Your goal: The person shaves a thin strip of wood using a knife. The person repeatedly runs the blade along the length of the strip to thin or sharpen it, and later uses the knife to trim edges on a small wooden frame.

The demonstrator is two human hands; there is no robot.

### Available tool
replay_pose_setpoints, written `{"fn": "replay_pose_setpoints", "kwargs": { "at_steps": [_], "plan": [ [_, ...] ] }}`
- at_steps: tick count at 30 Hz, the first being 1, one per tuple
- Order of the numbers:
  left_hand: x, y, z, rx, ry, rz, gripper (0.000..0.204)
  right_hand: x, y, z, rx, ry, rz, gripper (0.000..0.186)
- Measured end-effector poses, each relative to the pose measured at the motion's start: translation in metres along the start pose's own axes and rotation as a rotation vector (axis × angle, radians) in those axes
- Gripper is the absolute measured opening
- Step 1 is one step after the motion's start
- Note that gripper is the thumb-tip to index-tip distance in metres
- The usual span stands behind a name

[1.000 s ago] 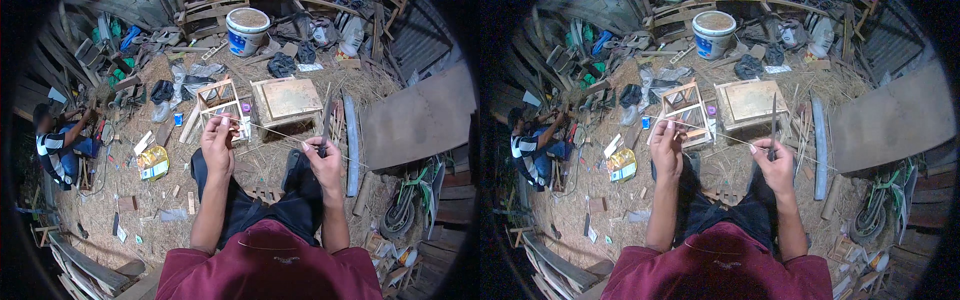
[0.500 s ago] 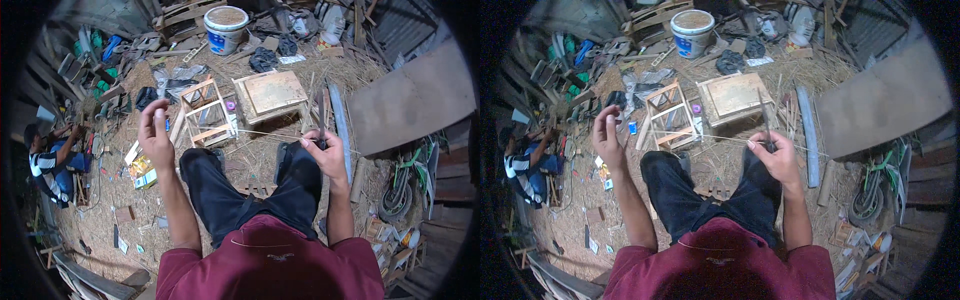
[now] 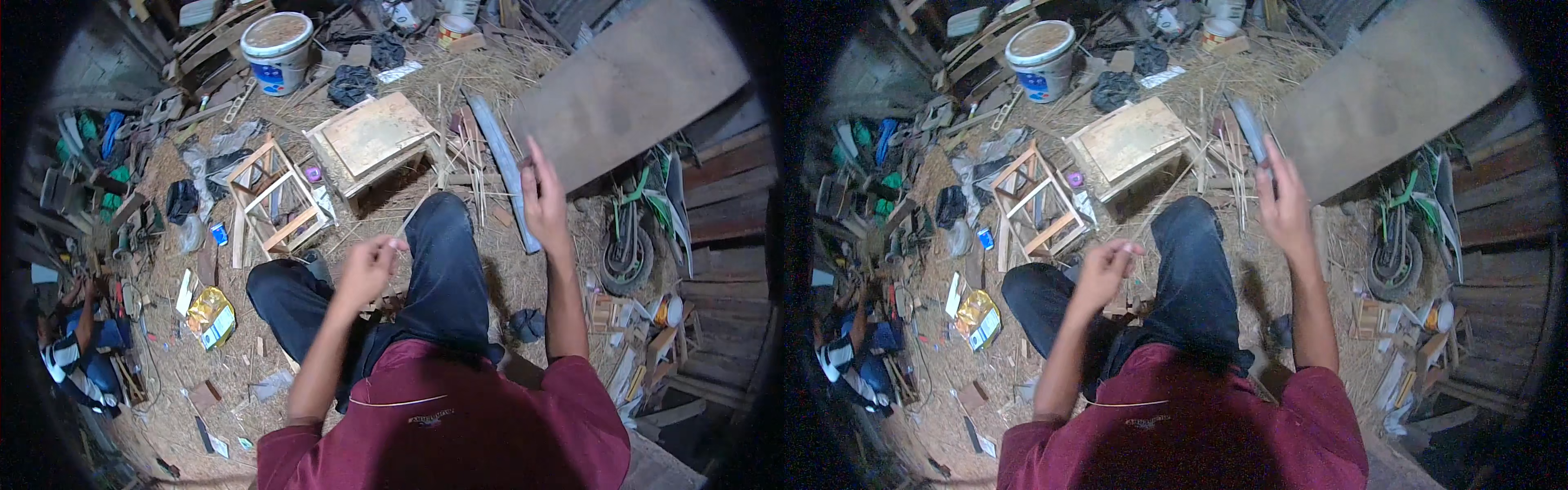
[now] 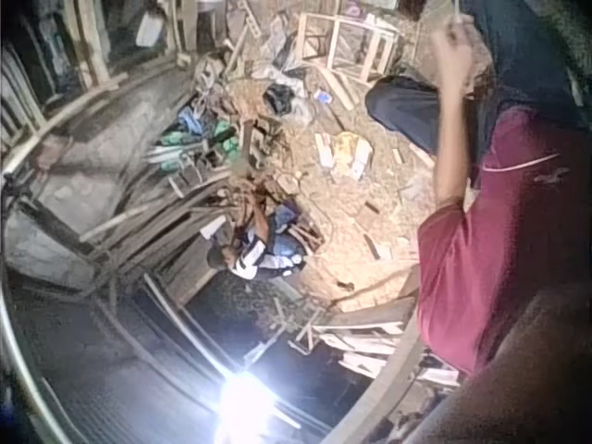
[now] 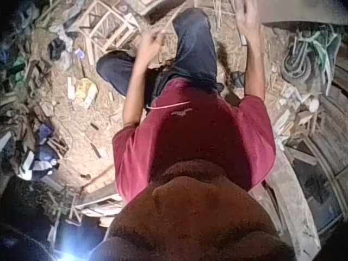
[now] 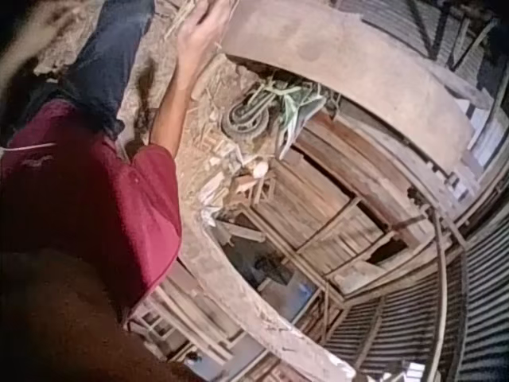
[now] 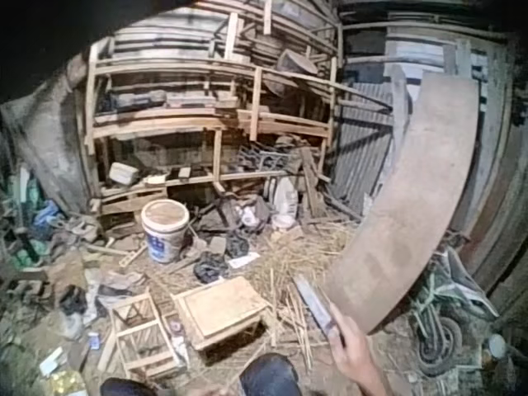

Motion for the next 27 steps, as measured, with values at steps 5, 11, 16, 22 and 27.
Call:
{"fn": "replay_pose_setpoints", "kwargs": {
  "at_steps": [5, 11, 16, 22, 27],
  "plan": [
    [0.007, -0.025, -0.089, -0.088, -0.075, -0.088, 0.025, -0.033, 0.107, -0.082, 0.427, 0.016, 0.061, 0.052],
    [0.005, -0.026, -0.101, -0.115, -0.356, -0.190, 0.021, -0.071, 0.145, -0.110, 0.638, 0.165, -0.128, 0.062],
    [0.014, -0.022, -0.099, -0.083, -0.305, -0.197, 0.020, -0.074, 0.145, -0.108, 0.641, 0.165, -0.121, 0.063],
    [0.033, -0.004, -0.095, -0.058, -0.254, -0.108, 0.018, -0.076, 0.146, -0.102, 0.606, 0.163, -0.160, 0.063],
    [0.036, 0.005, -0.086, -0.068, -0.209, -0.106, 0.018, -0.070, 0.148, -0.105, 0.625, 0.218, -0.180, 0.064]
  ]
}}
Point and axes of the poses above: each hand's wrist, its own y-axis away from the middle knuckle, its own z-axis out of the back of the hand, x = y × z, the point moved 10 cm from there along -y, towards the middle knuckle, and after that the axes turned 6 degrees about -y, right-handed, at the moved point
